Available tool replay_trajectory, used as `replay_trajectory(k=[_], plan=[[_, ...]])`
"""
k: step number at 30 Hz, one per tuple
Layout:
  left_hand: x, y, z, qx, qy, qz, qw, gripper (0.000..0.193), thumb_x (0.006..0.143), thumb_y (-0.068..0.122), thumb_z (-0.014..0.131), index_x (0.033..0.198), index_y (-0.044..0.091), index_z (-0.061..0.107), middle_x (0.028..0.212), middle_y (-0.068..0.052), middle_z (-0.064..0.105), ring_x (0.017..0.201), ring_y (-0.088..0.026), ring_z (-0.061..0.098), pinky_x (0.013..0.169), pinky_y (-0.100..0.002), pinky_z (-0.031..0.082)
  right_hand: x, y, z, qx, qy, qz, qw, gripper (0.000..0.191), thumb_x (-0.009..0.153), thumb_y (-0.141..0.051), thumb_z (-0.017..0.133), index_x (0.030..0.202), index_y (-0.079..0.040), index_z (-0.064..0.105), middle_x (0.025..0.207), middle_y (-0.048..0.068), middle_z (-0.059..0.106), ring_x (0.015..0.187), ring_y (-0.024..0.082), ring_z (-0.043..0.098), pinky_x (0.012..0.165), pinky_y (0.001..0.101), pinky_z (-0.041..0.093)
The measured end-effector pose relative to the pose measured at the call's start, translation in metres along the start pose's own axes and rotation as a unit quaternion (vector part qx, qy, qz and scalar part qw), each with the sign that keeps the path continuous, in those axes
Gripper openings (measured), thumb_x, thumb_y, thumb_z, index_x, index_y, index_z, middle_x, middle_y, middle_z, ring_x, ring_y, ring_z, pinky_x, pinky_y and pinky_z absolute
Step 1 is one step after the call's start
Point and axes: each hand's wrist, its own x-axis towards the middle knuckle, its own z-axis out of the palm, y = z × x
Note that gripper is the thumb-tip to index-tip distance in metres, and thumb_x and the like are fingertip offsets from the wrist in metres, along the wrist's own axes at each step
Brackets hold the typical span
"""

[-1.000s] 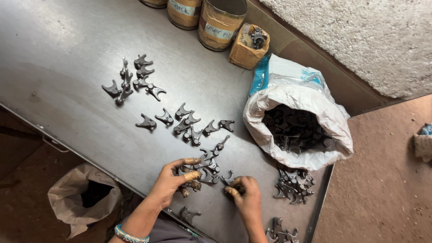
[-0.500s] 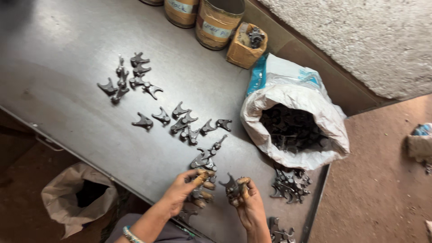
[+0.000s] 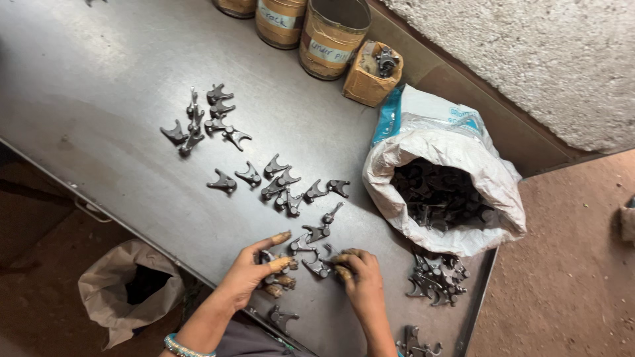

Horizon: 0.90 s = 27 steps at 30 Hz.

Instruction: The person sorts small metal yoke-shaped castings on a metal table, picking up individual parts, turning them over in both hands, and placing them into separate piles by type. At the end the person lifts a sack of castings and pours more parts onto the table.

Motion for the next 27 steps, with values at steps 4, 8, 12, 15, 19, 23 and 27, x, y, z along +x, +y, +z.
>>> replay_trajectory(k=[4, 8, 12, 15, 19, 23, 27], plan=[[0.006, -0.004, 0.005, 0.021, 0.021, -0.042, 0.999, 0.062, 0.085, 0.007, 0.076, 0.145, 0.013, 0.06, 0.098, -0.014, 0.076, 0.069, -0.021, 0.075, 0.043, -0.03, 0.053, -0.012, 0.015, -0.017, -0.004, 0.012, 0.065, 0.998, 0.035, 0.068, -0.005, 0.084, 0.1, -0.007, 0.072, 0.111, 0.01, 0.067, 0.107, 0.03, 0.061, 0.09, 0.0386, 0.051], [0.014, -0.017, 0.02, 0.022, 0.001, -0.038, 0.999, 0.067, 0.084, 0.006, 0.076, 0.147, 0.015, 0.056, 0.099, -0.014, 0.075, 0.067, -0.022, 0.075, 0.042, -0.031, 0.052, -0.017, 0.028, -0.003, -0.019, 0.057, 0.014, 0.998, 0.048, 0.063, 0.0, 0.085, 0.107, -0.002, 0.064, 0.108, 0.015, 0.066, 0.102, 0.034, 0.061, 0.089, 0.0407, 0.049], [0.014, -0.02, 0.032, 0.022, 0.002, -0.059, 0.998, 0.068, 0.085, 0.005, 0.076, 0.148, 0.017, 0.053, 0.1, -0.014, 0.077, 0.067, -0.021, 0.074, 0.042, -0.031, 0.053, -0.016, 0.054, 0.011, 0.23, 0.072, 0.094, 0.966, 0.033, 0.079, 0.003, 0.081, 0.107, -0.002, 0.062, 0.105, 0.011, 0.07, 0.095, 0.025, 0.068, 0.085, 0.0346, 0.057], [0.012, -0.02, 0.036, 0.022, 0.004, -0.087, 0.996, 0.067, 0.085, 0.005, 0.076, 0.147, 0.018, 0.055, 0.098, -0.015, 0.075, 0.067, -0.021, 0.073, 0.044, -0.032, 0.054, -0.021, 0.077, 0.009, 0.509, 0.066, 0.204, 0.834, 0.026, 0.088, 0.005, 0.071, 0.112, -0.001, 0.061, 0.103, 0.011, 0.069, 0.089, 0.02, 0.068, 0.078, 0.0336, 0.059], [0.017, -0.034, 0.038, 0.013, -0.031, -0.035, 0.999, 0.058, 0.085, 0.008, 0.078, 0.141, 0.01, 0.063, 0.098, -0.01, 0.077, 0.066, -0.018, 0.074, 0.044, -0.029, 0.053, -0.029, 0.092, 0.002, 0.638, 0.043, 0.32, 0.699, 0.023, 0.094, -0.002, 0.061, 0.116, -0.005, 0.062, 0.099, 0.01, 0.07, 0.081, 0.019, 0.068, 0.065, 0.0328, 0.055], [0.027, -0.053, 0.041, -0.016, -0.018, 0.005, 1.0, 0.042, 0.095, 0.02, 0.073, 0.134, 0.004, 0.067, 0.098, -0.006, 0.074, 0.074, -0.013, 0.073, 0.052, -0.029, 0.056, -0.028, 0.075, 0.003, 0.65, -0.007, 0.29, 0.703, 0.017, 0.099, -0.005, 0.058, 0.115, -0.002, 0.064, 0.1, 0.011, 0.071, 0.083, 0.019, 0.068, 0.065, 0.0311, 0.053], [0.027, -0.055, 0.042, -0.136, -0.057, -0.061, 0.987, 0.041, 0.097, 0.034, 0.063, 0.128, 0.007, 0.07, 0.1, -0.008, 0.078, 0.077, -0.017, 0.075, 0.058, -0.035, 0.063, -0.008, 0.032, 0.003, 0.407, -0.036, 0.083, 0.909, 0.016, 0.095, 0.001, 0.064, 0.11, -0.002, 0.07, 0.107, 0.01, 0.072, 0.093, 0.022, 0.068, 0.078, 0.0331, 0.055]])
